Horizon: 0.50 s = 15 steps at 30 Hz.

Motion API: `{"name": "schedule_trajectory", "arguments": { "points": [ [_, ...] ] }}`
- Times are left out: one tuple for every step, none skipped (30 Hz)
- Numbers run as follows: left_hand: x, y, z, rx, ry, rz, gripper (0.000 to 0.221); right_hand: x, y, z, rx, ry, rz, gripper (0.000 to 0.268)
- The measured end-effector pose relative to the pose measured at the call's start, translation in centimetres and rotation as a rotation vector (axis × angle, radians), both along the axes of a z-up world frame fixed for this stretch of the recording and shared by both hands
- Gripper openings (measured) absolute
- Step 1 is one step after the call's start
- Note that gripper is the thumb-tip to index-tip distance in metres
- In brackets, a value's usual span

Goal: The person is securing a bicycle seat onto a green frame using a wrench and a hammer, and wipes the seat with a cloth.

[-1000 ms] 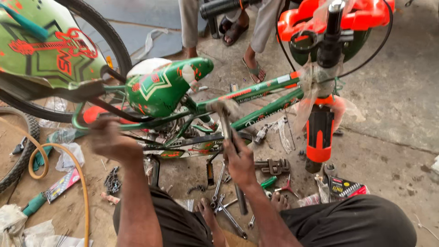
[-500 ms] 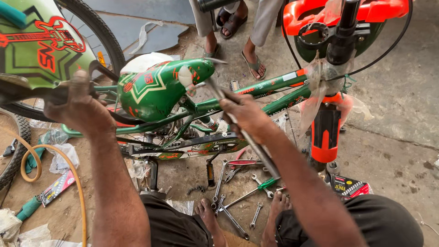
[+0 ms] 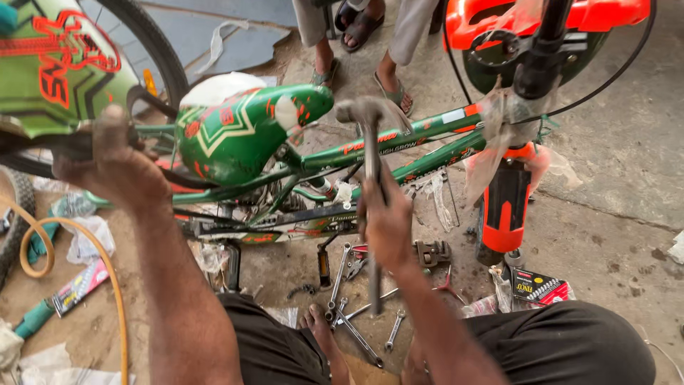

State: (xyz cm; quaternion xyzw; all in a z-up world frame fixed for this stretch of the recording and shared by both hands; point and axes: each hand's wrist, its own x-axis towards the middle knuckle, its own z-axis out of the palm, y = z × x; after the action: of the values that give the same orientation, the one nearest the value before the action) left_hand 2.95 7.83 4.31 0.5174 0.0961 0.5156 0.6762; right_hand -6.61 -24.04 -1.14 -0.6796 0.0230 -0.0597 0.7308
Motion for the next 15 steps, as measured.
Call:
{"name": "schedule_trajectory", "arguments": {
  "points": [
    [0.0, 0.0, -0.2, -0.003, 0.001, -0.001, 0.058, -1.9, 0.7, -1.0, -0.004, -0.129, -0.103, 0.027],
    [-0.1, -0.1, -0.4, -0.020, -0.055, -0.041, 0.059, -3.7, 1.8, -1.9, -0.003, -0.255, -0.148, 0.032],
    [0.2, 0.0, -0.5, -0.031, -0.113, -0.086, 0.059, -4.9, 3.1, -2.5, 0.006, -0.384, -0.196, 0.046],
    [0.5, 0.2, -0.5, -0.026, -0.115, -0.091, 0.059, -5.5, 4.1, -2.9, 0.009, -0.386, -0.202, 0.046],
    [0.4, 0.7, -0.9, 0.007, -0.089, -0.069, 0.058, -6.3, 5.1, -3.2, -0.047, -0.443, -0.228, 0.050],
    [0.5, 1.1, -1.2, 0.041, -0.062, -0.049, 0.056, -6.8, 5.6, -3.3, -0.103, -0.500, -0.253, 0.053],
    [0.6, 1.4, -1.6, 0.042, -0.046, -0.045, 0.056, -6.3, 5.7, -3.2, -0.102, -0.484, -0.249, 0.053],
    [0.8, 1.5, -1.7, 0.048, -0.084, -0.059, 0.058, -4.7, 5.5, -2.9, -0.252, -0.422, -0.137, 0.054],
    [1.1, 1.3, -1.3, 0.053, -0.147, -0.076, 0.061, -3.6, 5.3, -2.4, -0.400, -0.383, -0.030, 0.055],
    [0.5, 0.9, -1.1, 0.054, -0.156, -0.075, 0.061, -3.8, 4.8, -1.8, -0.399, -0.392, -0.031, 0.055],
    [0.0, 0.5, -0.9, 0.013, -0.077, -0.053, 0.059, -3.7, 3.9, -1.2, -0.435, -0.273, -0.032, 0.054],
    [0.0, 0.2, -0.5, -0.029, 0.002, -0.035, 0.057, -3.3, 3.3, -0.8, -0.470, -0.154, -0.033, 0.053],
    [0.2, 0.3, -0.5, -0.037, 0.002, -0.032, 0.057, -3.6, 3.2, -0.7, -0.477, -0.154, -0.029, 0.053],
    [0.6, 0.4, -0.6, -0.037, -0.067, -0.056, 0.057, -4.2, 3.1, -1.0, -0.421, -0.370, -0.110, 0.048],
    [0.5, 0.5, -1.1, -0.032, -0.125, -0.079, 0.058, -4.9, 3.2, -1.7, -0.356, -0.574, -0.185, 0.044]
  ]
}}
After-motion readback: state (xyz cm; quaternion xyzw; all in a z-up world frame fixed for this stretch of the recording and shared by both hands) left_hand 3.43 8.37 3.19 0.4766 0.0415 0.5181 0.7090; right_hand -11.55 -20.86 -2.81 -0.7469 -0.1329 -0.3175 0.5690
